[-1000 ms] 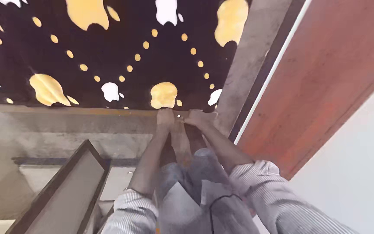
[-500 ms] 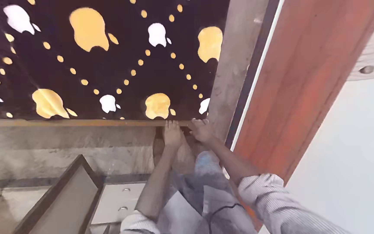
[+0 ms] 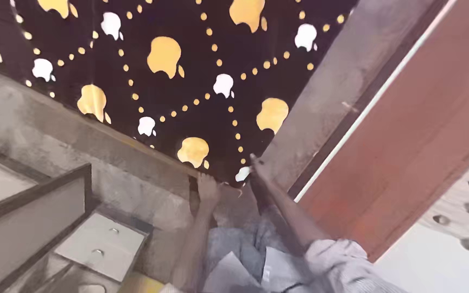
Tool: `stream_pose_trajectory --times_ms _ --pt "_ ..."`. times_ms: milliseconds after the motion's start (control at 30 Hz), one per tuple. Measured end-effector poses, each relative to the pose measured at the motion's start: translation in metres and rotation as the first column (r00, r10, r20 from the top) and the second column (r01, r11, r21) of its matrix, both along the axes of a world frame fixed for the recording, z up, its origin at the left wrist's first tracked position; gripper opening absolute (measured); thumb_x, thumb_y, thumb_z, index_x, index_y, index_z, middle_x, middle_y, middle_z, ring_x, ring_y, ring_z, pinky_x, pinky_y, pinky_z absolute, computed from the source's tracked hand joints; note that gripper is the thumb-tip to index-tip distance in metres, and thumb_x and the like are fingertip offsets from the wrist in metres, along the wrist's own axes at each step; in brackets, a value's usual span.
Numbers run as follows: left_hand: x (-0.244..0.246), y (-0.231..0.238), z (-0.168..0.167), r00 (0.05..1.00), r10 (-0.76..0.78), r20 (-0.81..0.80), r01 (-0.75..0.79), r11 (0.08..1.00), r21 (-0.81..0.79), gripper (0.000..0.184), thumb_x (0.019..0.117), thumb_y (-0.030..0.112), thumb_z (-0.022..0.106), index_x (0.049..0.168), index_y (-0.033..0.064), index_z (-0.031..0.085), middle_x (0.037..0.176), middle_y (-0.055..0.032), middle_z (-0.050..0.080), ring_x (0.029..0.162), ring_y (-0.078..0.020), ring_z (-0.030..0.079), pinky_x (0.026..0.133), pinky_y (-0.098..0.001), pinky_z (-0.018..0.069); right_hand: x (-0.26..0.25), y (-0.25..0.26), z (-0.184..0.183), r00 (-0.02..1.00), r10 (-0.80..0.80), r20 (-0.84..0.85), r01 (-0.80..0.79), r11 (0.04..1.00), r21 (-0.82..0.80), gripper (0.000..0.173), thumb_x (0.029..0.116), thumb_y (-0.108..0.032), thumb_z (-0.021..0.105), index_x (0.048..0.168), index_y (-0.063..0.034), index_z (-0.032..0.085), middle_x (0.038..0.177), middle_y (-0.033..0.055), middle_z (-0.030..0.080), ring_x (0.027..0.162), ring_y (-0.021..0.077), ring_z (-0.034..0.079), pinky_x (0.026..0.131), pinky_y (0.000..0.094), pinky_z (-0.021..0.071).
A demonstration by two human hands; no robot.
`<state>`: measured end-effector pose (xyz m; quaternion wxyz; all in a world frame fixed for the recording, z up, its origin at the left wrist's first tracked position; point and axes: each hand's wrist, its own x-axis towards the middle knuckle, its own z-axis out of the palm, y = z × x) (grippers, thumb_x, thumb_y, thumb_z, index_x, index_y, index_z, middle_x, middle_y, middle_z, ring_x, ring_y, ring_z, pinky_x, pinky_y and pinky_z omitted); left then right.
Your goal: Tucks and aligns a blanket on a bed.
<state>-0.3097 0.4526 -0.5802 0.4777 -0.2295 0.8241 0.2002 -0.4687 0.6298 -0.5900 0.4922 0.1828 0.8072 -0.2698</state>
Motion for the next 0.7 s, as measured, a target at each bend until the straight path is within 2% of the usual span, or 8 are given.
stream_pose_trajectory --times_ms 67,133,233,300,467,567,633,700 --pt "-0.012 0.035 0.02 0.929 0.369 -0.035 -0.371 0.928 -0.04 0.065 0.0978 0.062 0.055 0.126 0.0054 0.069 0.134 -0.0146 0.066 0.13 -0.0306 0.058 0.111 -0.0521 0.0429 -0.071 0.018 0.0 0.994 -0.103 -0.044 0.104 0.994 0.032 0.071 0.1017 -0.061 0.05 0.129 0.0032 0.061 0.113 0.0243 0.068 0.098 0.0347 0.07 0.088 0.0532 0.058" --pt "-0.02 0.065 0.031 0.768 0.64 0.028 -0.64 0.768 -0.018 0.065 0.0951 0.069 0.054 0.119 0.0118 0.074 0.119 -0.0117 0.072 0.112 -0.0295 0.069 0.095 -0.0556 0.0544 -0.121 0.034 -0.016 0.998 -0.041 -0.044 0.042 0.999 0.031 0.069 0.1021 -0.06 0.051 0.132 0.0024 0.057 0.115 0.0256 0.066 0.097 0.0355 0.069 0.086 0.0524 0.0574" --pt "-0.031 0.086 0.012 0.517 0.855 0.038 -0.856 0.517 -0.015 0.068 0.0952 0.069 0.055 0.103 0.0035 0.072 0.096 -0.0167 0.073 0.091 -0.0326 0.072 0.082 -0.0564 0.0581 -0.165 0.031 -0.042 0.983 0.171 -0.062 -0.171 0.985 0.012 0.056 0.1058 -0.046 0.053 0.133 0.0024 0.058 0.116 0.0266 0.067 0.097 0.037 0.069 0.088 0.0541 0.0553" --pt "-0.022 0.094 -0.008 0.434 0.901 -0.021 -0.901 0.433 -0.015 0.062 0.0997 0.058 0.057 0.097 -0.0018 0.071 0.091 -0.0199 0.071 0.088 -0.0344 0.071 0.082 -0.0561 0.0568 -0.165 0.033 -0.036 0.961 0.275 -0.017 -0.274 0.96 0.05 0.055 0.108 -0.045 0.048 0.131 0.0039 0.058 0.115 0.026 0.067 0.099 0.0362 0.069 0.09 0.0534 0.0544" --pt "0.002 0.102 -0.035 0.365 0.909 -0.199 -0.895 0.402 0.193 0.04 0.107 0.028 0.055 0.099 -0.0088 0.069 0.1 -0.0241 0.068 0.097 -0.0347 0.067 0.093 -0.0506 0.0532 -0.15 0.071 -0.028 0.91 0.41 -0.065 -0.401 0.909 0.114 0.056 0.1097 -0.045 0.042 0.125 0.0061 0.062 0.106 0.027 0.068 0.094 0.039 0.068 0.088 0.0575 0.0539" --pt "0.013 0.114 -0.028 0.456 0.873 -0.172 -0.839 0.486 0.244 0.038 0.1072 0.026 0.054 0.101 -0.0076 0.071 0.107 -0.022 0.07 0.102 -0.0319 0.068 0.098 -0.0477 0.053 -0.145 0.093 -0.029 0.866 0.491 -0.093 -0.473 0.866 0.164 0.056 0.1095 -0.044 0.042 0.118 0.0063 0.065 0.103 0.0283 0.068 0.094 0.0418 0.069 0.088 0.0606 0.0536" --pt "0.026 0.132 -0.027 0.564 0.81 -0.16 -0.777 0.586 0.228 0.039 0.1066 0.031 0.054 0.1 -0.0027 0.073 0.107 -0.0169 0.072 0.102 -0.0275 0.07 0.097 -0.0462 0.0544 -0.144 0.102 -0.03 0.852 0.515 -0.097 -0.493 0.85 0.186 0.053 0.1095 -0.041 0.044 0.115 0.0065 0.066 0.104 0.0285 0.068 0.095 0.0415 0.069 0.088 0.0604 0.0534" --pt "0.034 0.147 -0.029 0.601 0.781 -0.169 -0.757 0.624 0.192 0.039 0.1063 0.034 0.053 0.098 0.0006 0.073 0.103 -0.0136 0.072 0.099 -0.0255 0.07 0.094 -0.0459 0.0555 -0.138 0.108 -0.028 0.84 0.531 -0.11 -0.504 0.84 0.202 0.051 0.1093 -0.04 0.045 0.114 0.0063 0.066 0.107 0.0283 0.068 0.1 0.0417 0.068 0.091 0.0604 0.053"
